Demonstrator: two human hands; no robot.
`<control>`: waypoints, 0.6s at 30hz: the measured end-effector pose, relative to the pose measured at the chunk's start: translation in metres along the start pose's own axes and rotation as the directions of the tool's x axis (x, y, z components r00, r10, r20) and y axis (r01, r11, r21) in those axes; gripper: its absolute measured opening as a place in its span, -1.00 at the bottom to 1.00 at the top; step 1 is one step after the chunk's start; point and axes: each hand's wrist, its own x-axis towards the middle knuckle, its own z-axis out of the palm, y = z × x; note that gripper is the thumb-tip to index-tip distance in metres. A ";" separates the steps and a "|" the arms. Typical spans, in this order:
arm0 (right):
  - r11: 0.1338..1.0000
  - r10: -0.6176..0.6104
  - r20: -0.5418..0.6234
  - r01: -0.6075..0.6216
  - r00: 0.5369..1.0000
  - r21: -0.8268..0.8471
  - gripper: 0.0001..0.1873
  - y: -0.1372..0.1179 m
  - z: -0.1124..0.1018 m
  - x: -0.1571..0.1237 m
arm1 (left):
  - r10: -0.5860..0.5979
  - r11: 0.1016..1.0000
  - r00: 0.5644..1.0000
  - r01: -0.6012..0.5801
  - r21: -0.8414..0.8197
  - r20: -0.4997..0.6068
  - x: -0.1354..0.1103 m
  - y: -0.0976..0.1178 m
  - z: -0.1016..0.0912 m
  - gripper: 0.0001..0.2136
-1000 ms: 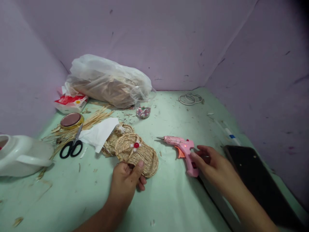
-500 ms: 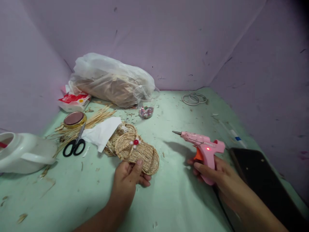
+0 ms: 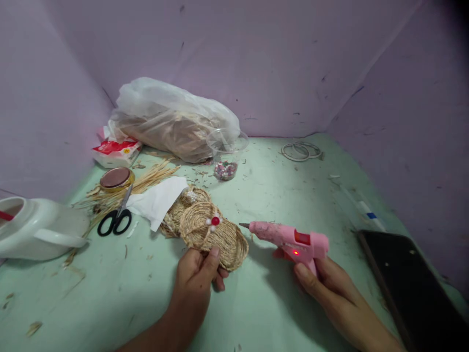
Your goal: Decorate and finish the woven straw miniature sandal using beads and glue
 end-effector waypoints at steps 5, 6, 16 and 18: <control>0.998 -0.023 0.047 0.025 0.999 -0.051 -0.74 0.003 0.002 0.001 | 0.005 0.998 1.000 -0.004 -0.064 0.020 0.001 -0.007 -0.003 -0.69; 0.997 -0.030 0.061 0.034 0.998 -0.063 -0.74 0.003 0.003 0.000 | 0.006 0.997 1.000 -0.004 -0.076 0.023 0.001 -0.009 -0.003 -0.70; 0.991 -0.063 0.028 0.066 0.998 -0.114 -0.79 0.004 0.008 -0.001 | 0.002 0.993 1.000 0.001 -0.120 0.028 0.000 -0.014 -0.005 -0.74; 0.990 -0.068 0.021 0.070 0.997 -0.125 -0.78 0.005 0.009 -0.001 | 0.004 0.992 0.999 0.000 -0.129 0.035 0.000 -0.014 -0.005 -0.74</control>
